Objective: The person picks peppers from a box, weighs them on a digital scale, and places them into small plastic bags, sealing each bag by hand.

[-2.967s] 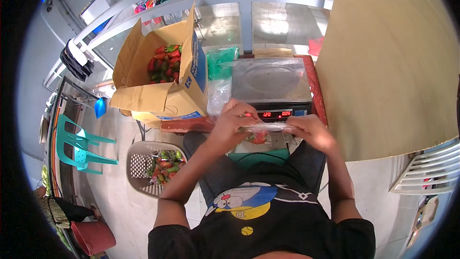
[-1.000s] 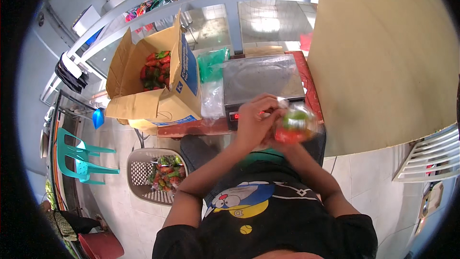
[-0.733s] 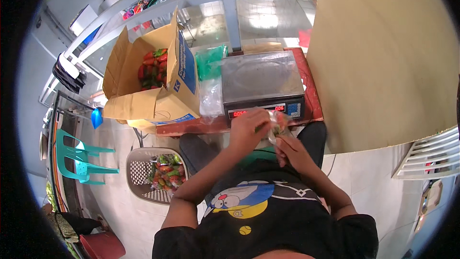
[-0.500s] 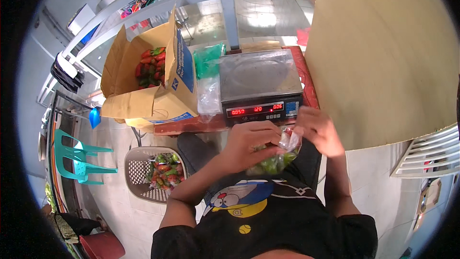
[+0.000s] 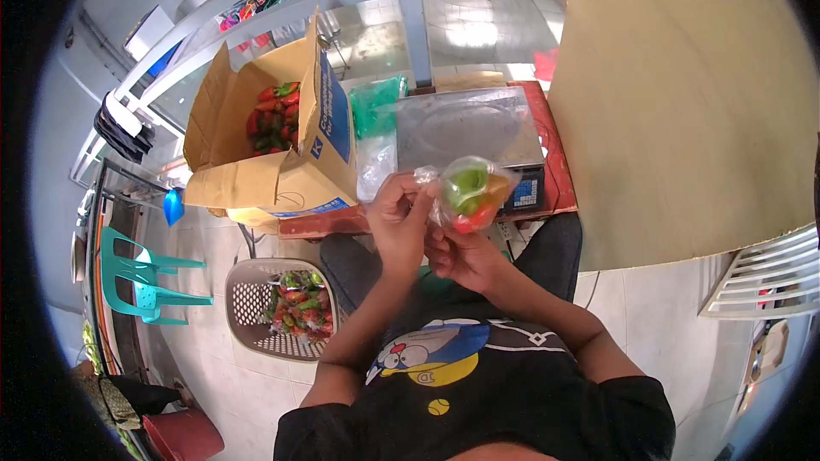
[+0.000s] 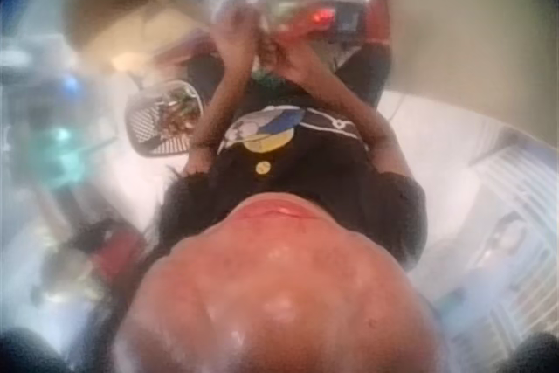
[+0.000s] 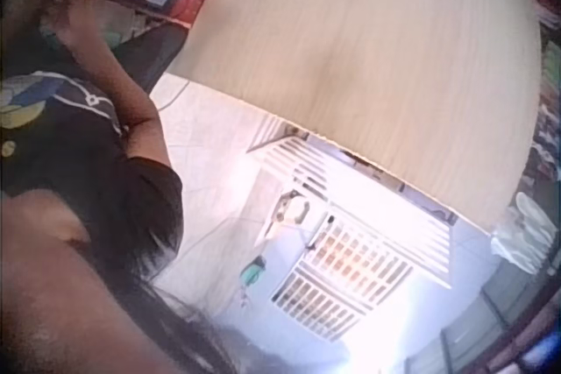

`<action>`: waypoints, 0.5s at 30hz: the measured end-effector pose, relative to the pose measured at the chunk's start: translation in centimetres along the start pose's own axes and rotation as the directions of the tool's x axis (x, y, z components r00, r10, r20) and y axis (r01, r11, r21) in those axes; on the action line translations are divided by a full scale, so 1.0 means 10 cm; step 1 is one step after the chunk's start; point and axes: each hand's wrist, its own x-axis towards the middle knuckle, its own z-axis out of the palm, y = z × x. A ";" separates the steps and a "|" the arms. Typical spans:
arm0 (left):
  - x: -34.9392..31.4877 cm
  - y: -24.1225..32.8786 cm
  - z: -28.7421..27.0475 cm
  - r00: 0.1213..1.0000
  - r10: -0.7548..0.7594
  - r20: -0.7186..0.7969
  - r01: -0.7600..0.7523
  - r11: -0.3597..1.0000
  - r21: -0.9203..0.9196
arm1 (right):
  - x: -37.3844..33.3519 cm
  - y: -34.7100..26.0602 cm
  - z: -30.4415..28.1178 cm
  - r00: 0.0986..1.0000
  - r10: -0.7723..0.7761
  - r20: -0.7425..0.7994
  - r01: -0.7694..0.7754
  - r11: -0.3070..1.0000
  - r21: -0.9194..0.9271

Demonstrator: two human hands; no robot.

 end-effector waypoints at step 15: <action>0.00 0.34 0.07 0.855 0.301 0.422 -0.435 0.860 0.267 | -0.53 -1.10 0.71 0.698 -0.409 0.588 0.335 -0.540 -0.773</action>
